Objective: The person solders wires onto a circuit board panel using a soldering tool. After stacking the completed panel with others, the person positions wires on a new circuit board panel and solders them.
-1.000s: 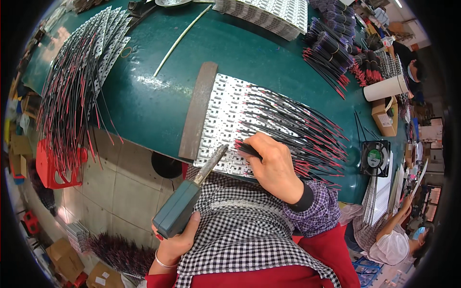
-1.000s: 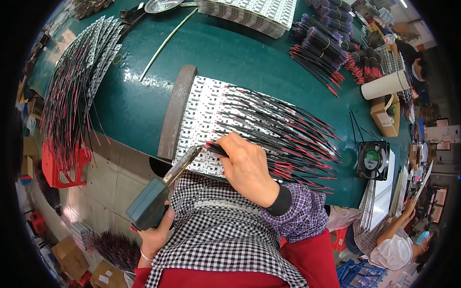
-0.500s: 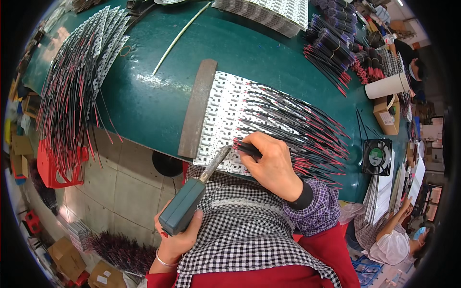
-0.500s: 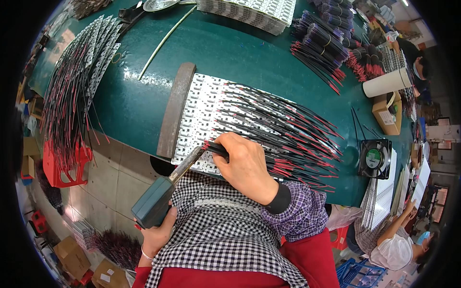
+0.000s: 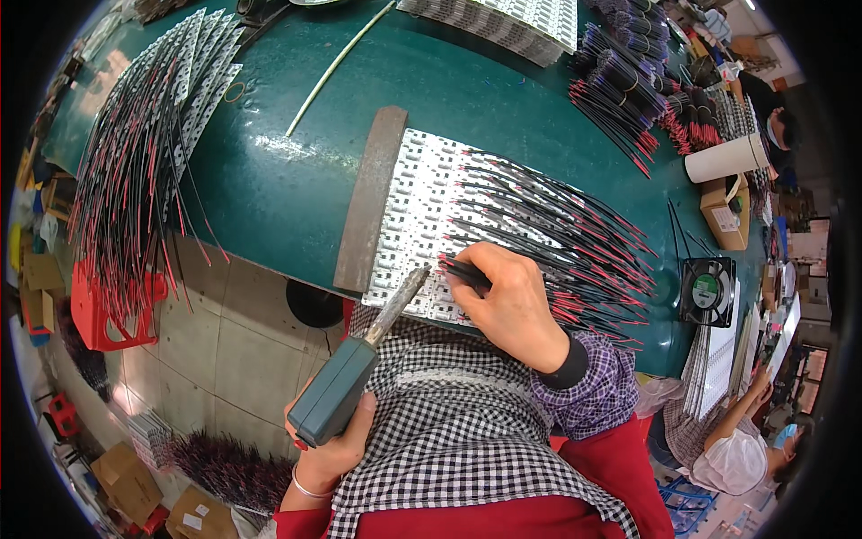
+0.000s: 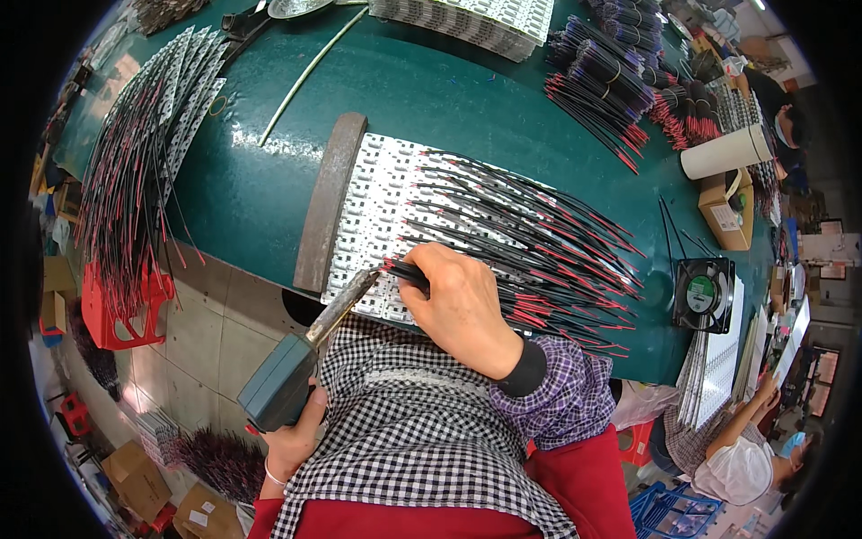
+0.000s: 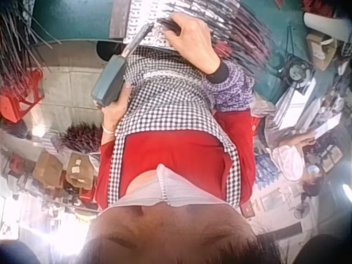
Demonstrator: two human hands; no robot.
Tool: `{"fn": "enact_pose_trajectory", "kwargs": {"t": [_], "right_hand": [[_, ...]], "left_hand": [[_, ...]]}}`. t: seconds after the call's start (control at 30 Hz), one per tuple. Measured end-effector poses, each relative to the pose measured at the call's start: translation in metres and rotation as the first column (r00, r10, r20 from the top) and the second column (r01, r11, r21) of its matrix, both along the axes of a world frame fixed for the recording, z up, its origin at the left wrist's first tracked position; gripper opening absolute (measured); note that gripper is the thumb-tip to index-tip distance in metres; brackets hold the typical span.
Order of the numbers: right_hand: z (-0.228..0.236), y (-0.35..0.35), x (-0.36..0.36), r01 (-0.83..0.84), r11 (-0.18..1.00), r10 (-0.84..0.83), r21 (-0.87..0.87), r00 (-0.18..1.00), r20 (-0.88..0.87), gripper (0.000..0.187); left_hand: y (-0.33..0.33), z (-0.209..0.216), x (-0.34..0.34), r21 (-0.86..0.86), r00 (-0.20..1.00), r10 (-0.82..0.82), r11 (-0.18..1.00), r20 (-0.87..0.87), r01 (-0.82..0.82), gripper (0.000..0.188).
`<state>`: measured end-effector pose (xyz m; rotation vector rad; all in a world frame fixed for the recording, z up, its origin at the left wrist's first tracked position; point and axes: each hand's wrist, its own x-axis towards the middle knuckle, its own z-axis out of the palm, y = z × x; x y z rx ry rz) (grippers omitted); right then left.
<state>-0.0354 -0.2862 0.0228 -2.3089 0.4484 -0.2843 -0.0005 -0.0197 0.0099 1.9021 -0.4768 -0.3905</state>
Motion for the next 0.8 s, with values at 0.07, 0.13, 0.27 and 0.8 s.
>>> {"fn": "enact_pose_trajectory", "kwargs": {"t": [0.07, 0.13, 0.27, 0.8], "right_hand": [[0.000, -0.003, 0.000, -0.007, 1.000, 0.007, 0.003, 1.000, -0.004, 0.013], [0.001, -0.005, 0.002, -0.013, 1.000, 0.013, 0.007, 1.000, -0.009, 0.013], [0.004, -0.009, 0.005, -0.014, 0.997, 0.018, 0.080, 0.999, -0.048, 0.014], [0.005, -0.005, 0.005, -0.063, 0.998, 0.064, 0.030, 0.997, -0.037, 0.014]], "left_hand": [[0.000, 0.000, -0.001, -0.019, 1.000, 0.014, 1.000, -0.005, -0.014, 0.020], [-0.001, 0.002, 0.001, -0.013, 1.000, 0.000, 1.000, 0.009, 0.000, 0.020], [-0.006, 0.004, 0.002, -0.025, 1.000, -0.023, 0.999, -0.007, 0.023, 0.020], [0.038, 0.016, 0.002, -0.118, 0.936, 0.336, 0.939, 0.103, -0.324, 0.036]]}}
